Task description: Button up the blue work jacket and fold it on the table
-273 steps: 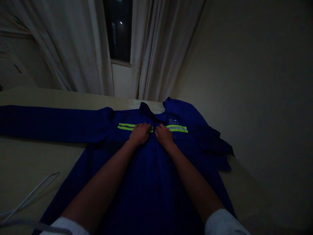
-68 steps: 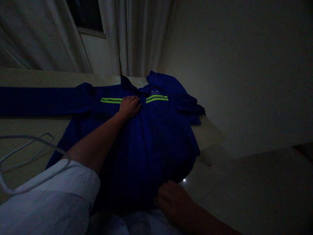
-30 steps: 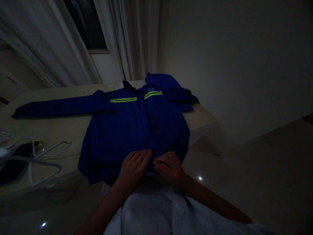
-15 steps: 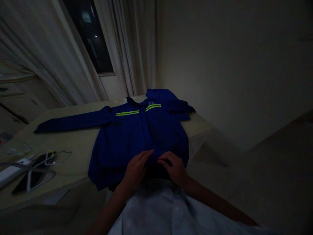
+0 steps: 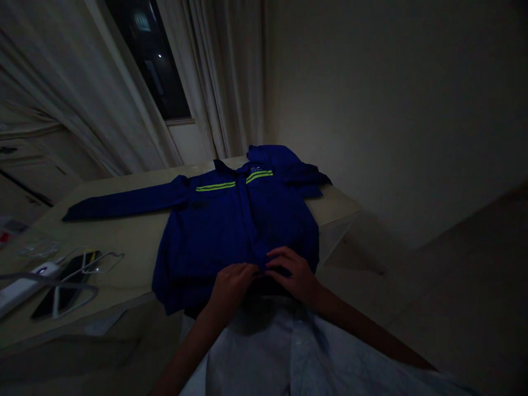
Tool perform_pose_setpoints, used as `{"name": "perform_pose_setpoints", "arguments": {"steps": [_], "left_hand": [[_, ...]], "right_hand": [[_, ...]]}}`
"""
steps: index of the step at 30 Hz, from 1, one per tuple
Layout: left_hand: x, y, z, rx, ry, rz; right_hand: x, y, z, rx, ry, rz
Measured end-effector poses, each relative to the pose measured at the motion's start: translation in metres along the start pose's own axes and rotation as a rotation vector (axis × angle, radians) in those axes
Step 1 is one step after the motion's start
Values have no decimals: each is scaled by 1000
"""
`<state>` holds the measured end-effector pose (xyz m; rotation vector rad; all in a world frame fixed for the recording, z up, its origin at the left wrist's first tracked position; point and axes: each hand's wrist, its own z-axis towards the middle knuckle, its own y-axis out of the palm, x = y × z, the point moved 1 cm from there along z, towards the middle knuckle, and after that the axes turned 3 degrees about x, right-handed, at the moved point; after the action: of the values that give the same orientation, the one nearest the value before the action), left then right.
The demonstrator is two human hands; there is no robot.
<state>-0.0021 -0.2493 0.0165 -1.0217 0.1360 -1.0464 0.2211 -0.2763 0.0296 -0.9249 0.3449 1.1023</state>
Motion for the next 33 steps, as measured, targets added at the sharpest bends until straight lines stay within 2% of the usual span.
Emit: {"name": "perform_pose_setpoints", "arguments": {"steps": [4, 7, 11, 17, 26, 33], "left_hand": [[3, -6, 1, 26, 3, -119], [7, -11, 4, 14, 28, 11], [12, -16, 8, -77, 92, 203], [14, -15, 7, -129, 101, 277], [16, -16, 9, -194, 102, 278], [13, -13, 5, -147, 111, 245]], "right_hand": [[-3, -2, 1, -37, -33, 4], [-4, 1, 1, -45, -66, 5], [-4, 5, -1, -41, -127, -39], [-6, 8, -2, -29, -161, -142], [-4, 12, -2, -25, -159, -194], [-4, 11, 0, -97, -85, -139]]}}
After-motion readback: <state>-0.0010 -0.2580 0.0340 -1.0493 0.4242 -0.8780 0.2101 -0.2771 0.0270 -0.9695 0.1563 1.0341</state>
